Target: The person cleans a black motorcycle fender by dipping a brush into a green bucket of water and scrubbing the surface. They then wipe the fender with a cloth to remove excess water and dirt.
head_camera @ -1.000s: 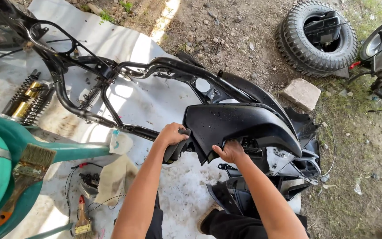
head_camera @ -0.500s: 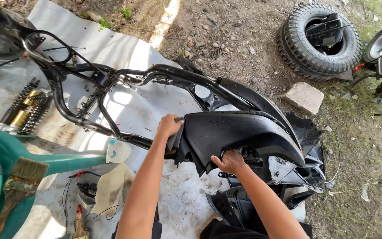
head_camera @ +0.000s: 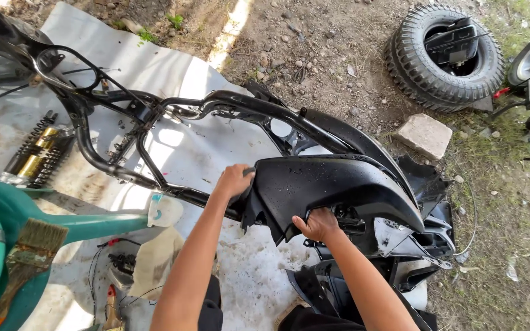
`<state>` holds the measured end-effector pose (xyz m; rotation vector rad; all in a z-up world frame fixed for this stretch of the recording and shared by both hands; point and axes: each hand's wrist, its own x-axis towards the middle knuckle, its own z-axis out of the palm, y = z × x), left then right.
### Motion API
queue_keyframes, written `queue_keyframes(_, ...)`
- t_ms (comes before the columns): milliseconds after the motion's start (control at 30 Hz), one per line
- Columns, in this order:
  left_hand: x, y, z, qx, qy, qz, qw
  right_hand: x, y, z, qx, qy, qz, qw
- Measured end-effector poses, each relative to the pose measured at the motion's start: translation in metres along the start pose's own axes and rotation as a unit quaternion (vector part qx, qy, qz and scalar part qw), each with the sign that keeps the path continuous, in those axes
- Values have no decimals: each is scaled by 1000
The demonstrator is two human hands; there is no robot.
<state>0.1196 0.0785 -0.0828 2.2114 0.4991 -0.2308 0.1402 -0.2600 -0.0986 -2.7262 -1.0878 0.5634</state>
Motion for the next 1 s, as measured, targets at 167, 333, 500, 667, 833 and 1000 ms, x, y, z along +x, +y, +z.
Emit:
queue_keyframes(167,-34,27,-25,60,-96,-7,994,-2,1,8,20,25,-17,999)
queue_keyframes(333,37,-2,21,-33,77,-16,996,-3,-6,3,-31,-6,17,999)
queue_keyframes(500,65,17,13,-38,26,-30,999,-3,-13,-9,-8,19,14,1000)
queue_keyframes(667,73,-7,23,-19,13,-14,1000,-4,-14,-9,-6,20,16,1000)
queue_keyframes(833,14,-8,1,-6,-75,-1,997,-4,-10,-2,6,27,41,999)
queue_keyframes(1000,-76,59,-23,104,-140,25,984,-1,-6,5,2,14,81,997)
